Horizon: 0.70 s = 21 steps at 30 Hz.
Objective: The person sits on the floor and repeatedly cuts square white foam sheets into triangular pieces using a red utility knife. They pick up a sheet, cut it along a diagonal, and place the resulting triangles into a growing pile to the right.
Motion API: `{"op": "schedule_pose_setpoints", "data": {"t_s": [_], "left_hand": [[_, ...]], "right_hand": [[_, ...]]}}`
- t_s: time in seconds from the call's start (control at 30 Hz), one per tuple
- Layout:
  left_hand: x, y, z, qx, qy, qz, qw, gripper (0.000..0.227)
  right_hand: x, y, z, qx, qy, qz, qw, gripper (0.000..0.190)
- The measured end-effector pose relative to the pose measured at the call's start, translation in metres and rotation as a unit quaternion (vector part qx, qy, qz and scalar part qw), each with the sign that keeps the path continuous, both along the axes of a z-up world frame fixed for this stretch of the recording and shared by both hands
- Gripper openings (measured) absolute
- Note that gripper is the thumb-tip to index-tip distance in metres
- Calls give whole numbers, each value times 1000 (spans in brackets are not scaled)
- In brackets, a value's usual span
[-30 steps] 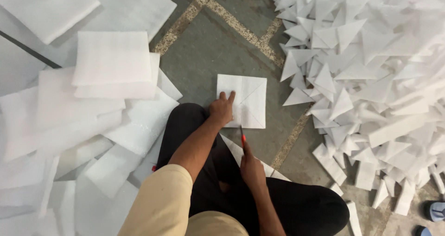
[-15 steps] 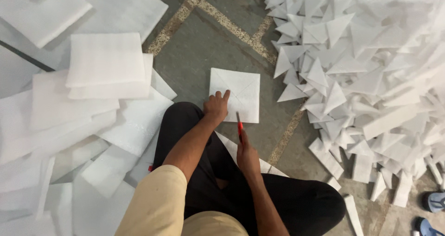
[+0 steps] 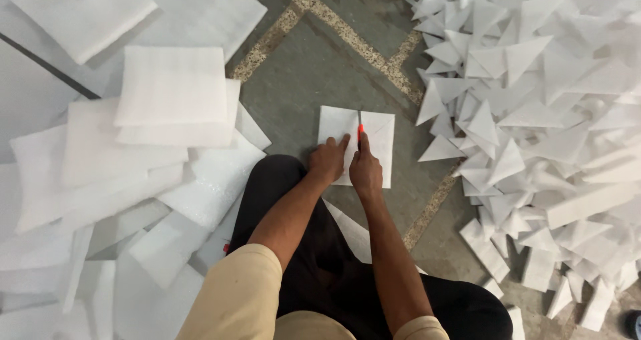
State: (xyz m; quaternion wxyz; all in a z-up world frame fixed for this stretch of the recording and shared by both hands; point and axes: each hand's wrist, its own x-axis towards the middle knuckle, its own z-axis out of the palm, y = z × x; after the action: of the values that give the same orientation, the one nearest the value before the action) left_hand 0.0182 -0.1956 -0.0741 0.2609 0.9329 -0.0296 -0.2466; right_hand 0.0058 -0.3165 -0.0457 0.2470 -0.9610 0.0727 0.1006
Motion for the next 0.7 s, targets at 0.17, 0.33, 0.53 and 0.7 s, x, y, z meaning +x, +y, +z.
{"op": "schedule_pose_setpoints", "data": {"t_s": [0.17, 0.33, 0.53, 0.7], "left_hand": [[4, 0, -2, 4, -8, -6, 1000, 89], [0, 1, 5, 7, -12, -6, 1000, 95], [-1, 1, 5, 28, -5, -20, 999, 99], [-13, -14, -9, -17, 18, -2, 1000, 90]], "right_hand": [[14, 0, -6, -26, -12, 18, 999, 56], [-47, -17, 3, 41, -86, 74, 993, 56], [-193, -35, 31, -33, 119, 8, 992, 59], [-230, -70, 2, 3, 47, -28, 999, 60]]}}
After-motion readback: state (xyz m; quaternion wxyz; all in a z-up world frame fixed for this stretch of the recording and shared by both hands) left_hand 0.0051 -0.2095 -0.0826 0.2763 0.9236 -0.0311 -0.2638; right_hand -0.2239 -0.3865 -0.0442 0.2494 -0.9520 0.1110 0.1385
